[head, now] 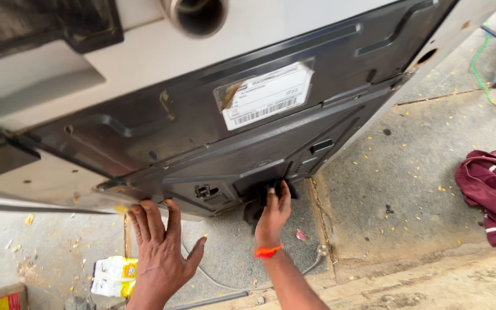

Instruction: The person wipes the exterior back and side panels of a washing machine using a cloth.

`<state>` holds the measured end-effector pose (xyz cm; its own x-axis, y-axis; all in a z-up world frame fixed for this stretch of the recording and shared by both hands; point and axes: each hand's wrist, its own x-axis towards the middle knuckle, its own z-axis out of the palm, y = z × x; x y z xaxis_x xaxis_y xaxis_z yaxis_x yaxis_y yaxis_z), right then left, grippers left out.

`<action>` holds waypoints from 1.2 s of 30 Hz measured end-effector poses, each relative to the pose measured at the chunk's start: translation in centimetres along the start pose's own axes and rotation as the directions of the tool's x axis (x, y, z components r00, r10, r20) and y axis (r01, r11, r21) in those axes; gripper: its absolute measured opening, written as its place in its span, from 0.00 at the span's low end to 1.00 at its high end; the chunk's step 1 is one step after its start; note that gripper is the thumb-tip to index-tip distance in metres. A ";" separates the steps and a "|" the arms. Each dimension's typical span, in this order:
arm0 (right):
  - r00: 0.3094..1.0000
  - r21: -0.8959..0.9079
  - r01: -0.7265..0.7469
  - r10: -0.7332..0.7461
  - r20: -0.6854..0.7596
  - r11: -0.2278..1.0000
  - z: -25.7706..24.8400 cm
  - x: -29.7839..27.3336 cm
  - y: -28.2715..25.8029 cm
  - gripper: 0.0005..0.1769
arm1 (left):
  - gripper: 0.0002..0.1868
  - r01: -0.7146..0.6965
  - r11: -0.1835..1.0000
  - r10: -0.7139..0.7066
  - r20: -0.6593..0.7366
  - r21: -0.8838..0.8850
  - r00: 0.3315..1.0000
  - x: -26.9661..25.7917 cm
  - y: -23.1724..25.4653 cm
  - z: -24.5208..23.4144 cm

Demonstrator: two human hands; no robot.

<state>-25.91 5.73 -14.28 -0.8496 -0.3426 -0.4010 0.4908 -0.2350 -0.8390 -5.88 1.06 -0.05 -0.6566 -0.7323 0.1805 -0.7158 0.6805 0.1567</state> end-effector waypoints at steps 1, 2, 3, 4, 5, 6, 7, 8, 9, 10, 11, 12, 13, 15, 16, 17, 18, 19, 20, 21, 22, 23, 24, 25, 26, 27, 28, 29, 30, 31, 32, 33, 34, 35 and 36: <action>0.991 -0.007 0.127 -0.127 0.032 0.992 0.5 -0.6 0.1 0.31 | 0.54 0.021 1.000 -0.021 0.019 0.007 1.000 0.1 0.0 -0.2; 0.966 -0.010 0.252 -0.251 0.064 0.968 0.8 -0.9 0.1 0.31 | 0.54 0.001 1.000 -0.001 -0.002 0.005 1.000 0.4 -0.1 -0.4; 0.980 0.019 0.192 -0.193 0.057 0.981 0.7 -1.2 0.0 0.32 | 0.54 -0.015 1.000 0.015 -0.017 0.000 1.000 0.3 -0.1 -0.4; 0.990 0.048 0.132 -0.135 0.050 0.990 0.6 -1.5 -0.2 0.33 | 0.53 -0.030 1.000 0.030 -0.032 -0.005 0.999 0.2 -0.1 -0.4; 0.996 0.082 0.076 -0.080 0.048 0.994 0.9 -1.7 -0.7 0.34 | 0.53 -0.037 0.999 0.036 -0.038 -0.012 0.999 0.3 -0.1 -0.5; 0.986 -0.005 0.150 -0.149 0.074 0.989 1.2 -2.3 -1.4 0.35 | 0.54 -0.044 0.999 0.043 -0.045 -0.020 0.998 0.3 -0.1 -0.6; 0.972 -0.092 0.221 -0.211 0.108 0.971 1.3 -3.3 -2.1 0.36 | 0.54 -0.045 0.999 0.044 -0.050 -0.027 0.998 0.1 -0.2 -0.7; 0.952 -0.175 0.292 -0.268 0.148 0.940 1.4 -4.2 -2.9 0.37 | 0.54 -0.044 0.999 0.042 -0.050 -0.030 0.998 0.0 -0.3 -0.8; 0.894 -0.125 0.424 -0.393 0.218 0.897 1.6 -4.6 -3.7 0.35 | 0.54 -0.047 0.998 0.045 -0.048 -0.035 0.998 0.0 -0.3 -0.7; 0.814 -0.065 0.545 -0.509 0.281 0.836 1.9 -4.6 -4.4 0.33 | 0.54 -0.050 0.998 0.049 -0.047 -0.040 0.998 0.0 -0.3 -0.7; 0.713 0.003 0.653 -0.616 0.335 0.757 2.1 -4.6 -5.0 0.31 | 0.54 -0.042 0.998 0.041 -0.037 -0.036 0.998 0.1 -0.3 -0.6; 0.673 -0.093 0.720 -0.659 0.334 0.688 2.0 -4.5 -5.3 0.31 | 0.54 -0.034 0.999 0.033 -0.028 -0.032 0.999 0.2 -0.3 -0.6; 0.631 -0.188 0.772 -0.697 0.340 0.607 1.8 -4.2 -5.3 0.31 | 0.54 -0.024 0.999 0.023 -0.017 -0.026 1.000 0.2 -0.3 -0.5; 0.575 -0.324 0.816 -0.731 0.366 0.479 1.2 -2.8 -4.9 0.30 | 0.54 -0.048 0.998 0.047 -0.050 -0.033 0.998 0.1 -0.3 -0.4; 0.565 -0.367 0.819 -0.731 0.382 0.441 0.8 -1.7 -4.6 0.30 | 0.54 -0.061 0.998 0.059 -0.067 -0.035 0.996 0.1 -0.3 -0.4; 0.558 -0.412 0.818 -0.728 0.399 0.401 0.2 -1.2 -4.2 0.29 | 0.54 -0.060 0.997 0.057 -0.065 -0.039 0.996 0.0 -0.3 -0.3; 0.611 -0.391 0.785 -0.700 0.369 0.480 -0.2 -1.3 -3.4 0.29 | 0.54 -0.059 0.997 0.056 -0.063 -0.044 0.996 -0.2 -0.3 -0.3; 0.657 -0.363 0.752 -0.671 0.343 0.551 -0.2 -1.5 -2.8 0.28 | 0.54 -0.057 0.997 0.054 -0.068 -0.049 0.996 -0.1 -0.2 -0.2; 0.701 -0.333 0.713 -0.638 0.318 0.618 -0.3 -1.6 -2.5 0.27 | 0.54 -0.049 0.998 0.047 -0.063 -0.043 0.997 0.0 -0.1 -0.2; 0.736 -0.339 0.677 -0.611 0.291 0.653 -0.4 -1.7 -2.3 0.27 | 0.54 -0.043 0.999 0.041 -0.057 -0.034 0.998 0.0 0.0 -0.3; 0.768 -0.344 0.640 -0.583 0.265 0.687 -0.4 -1.7 -2.2 0.26 | 0.54 -0.036 0.999 0.034 -0.051 -0.025 0.998 0.1 0.0 -0.4; 0.801 -0.348 0.598 -0.550 0.236 0.722 -0.3 -1.8 -2.2 0.26 | 0.54 -0.043 0.999 0.042 -0.057 -0.020 0.997 0.1 0.0 -0.4; 0.809 -0.288 0.588 -0.542 0.228 0.756 -0.1 -1.8 -2.4 0.26 | 0.55 -0.050 0.999 0.049 -0.063 -0.015 0.997 0.1 0.1 -0.4; 0.816 -0.229 0.576 -0.532 0.226 0.785 0.0 -1.6 -2.7 0.25 | 0.55 -0.054 0.998 0.053 -0.068 -0.013 0.996 0.0 0.1 -0.3; 0.823 -0.169 0.561 -0.523 0.224 0.811 0.2 -1.6 -3.1 0.25 | 0.55 -0.058 0.998 0.057 -0.077 -0.010 0.995 0.0 0.0 -0.2; 0.829 -0.201 0.553 -0.510 0.230 0.809 0.2 -1.7 -3.7 0.25 | 0.54 -0.065 0.998 0.064 -0.086 -0.010 0.994 0.2 -0.1 -0.1; 0.835 -0.233 0.545 -0.496 0.236 0.806 0.3 -1.9 -4.4 0.26 | 0.54 -0.072 0.997 0.071 -0.095 -0.009 0.993 0.4 -0.1 0.0; 0.841 -0.264 0.536 -0.481 0.246 0.802 0.5 -2.1 -5.0 0.27 | 0.54 -0.056 0.998 0.056 -0.070 -0.005 0.996 0.5 -0.3 0.1; 0.777 -0.270 0.627 -0.563 0.282 0.731 0.7 -2.1 -5.4 0.26 | 0.54 -0.040 0.999 0.040 -0.046 -0.001 0.998 0.7 -0.4 0.2; 0.706 -0.274 0.707 -0.634 0.315 0.652 0.8 -2.1 -5.7 0.26 | 0.54 -0.026 1.000 0.026 -0.015 0.003 1.000 0.6 -0.4 0.3; 0.628 -0.275 0.779 -0.696 0.350 0.564 0.8 -2.1 -5.9 0.25 | 0.54 -0.028 1.000 0.029 -0.023 0.006 0.999 0.5 -0.4 0.4; 0.588 -0.304 0.809 -0.714 0.381 0.504 0.7 -2.0 -5.9 0.23 | 0.55 -0.033 0.999 0.033 -0.033 0.008 0.999 0.5 -0.3 0.5; 0.547 -0.330 0.835 -0.728 0.414 0.440 0.6 -1.9 -5.9 0.22 | 0.55 -0.038 0.999 0.038 -0.043 0.010 0.998 0.5 -0.2 0.4; 0.505 -0.349 0.858 -0.737 0.448 0.376 0.6 -1.7 -5.6 0.21 | 0.55 -0.028 1.000 0.029 -0.035 0.003 0.999 0.5 -0.2 0.3; 0.483 -0.337 0.870 -0.757 0.440 0.359 0.8 -1.8 -5.1 0.21 | 0.55 -0.019 1.000 0.019 -0.027 -0.005 0.999 0.4 -0.1 0.2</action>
<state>-26.77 6.78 -8.99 -0.6968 -0.3884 0.6030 -0.6280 -0.0757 -0.7745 -6.13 0.66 -0.19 -0.6634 -0.7184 0.2094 -0.7021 0.6943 0.1579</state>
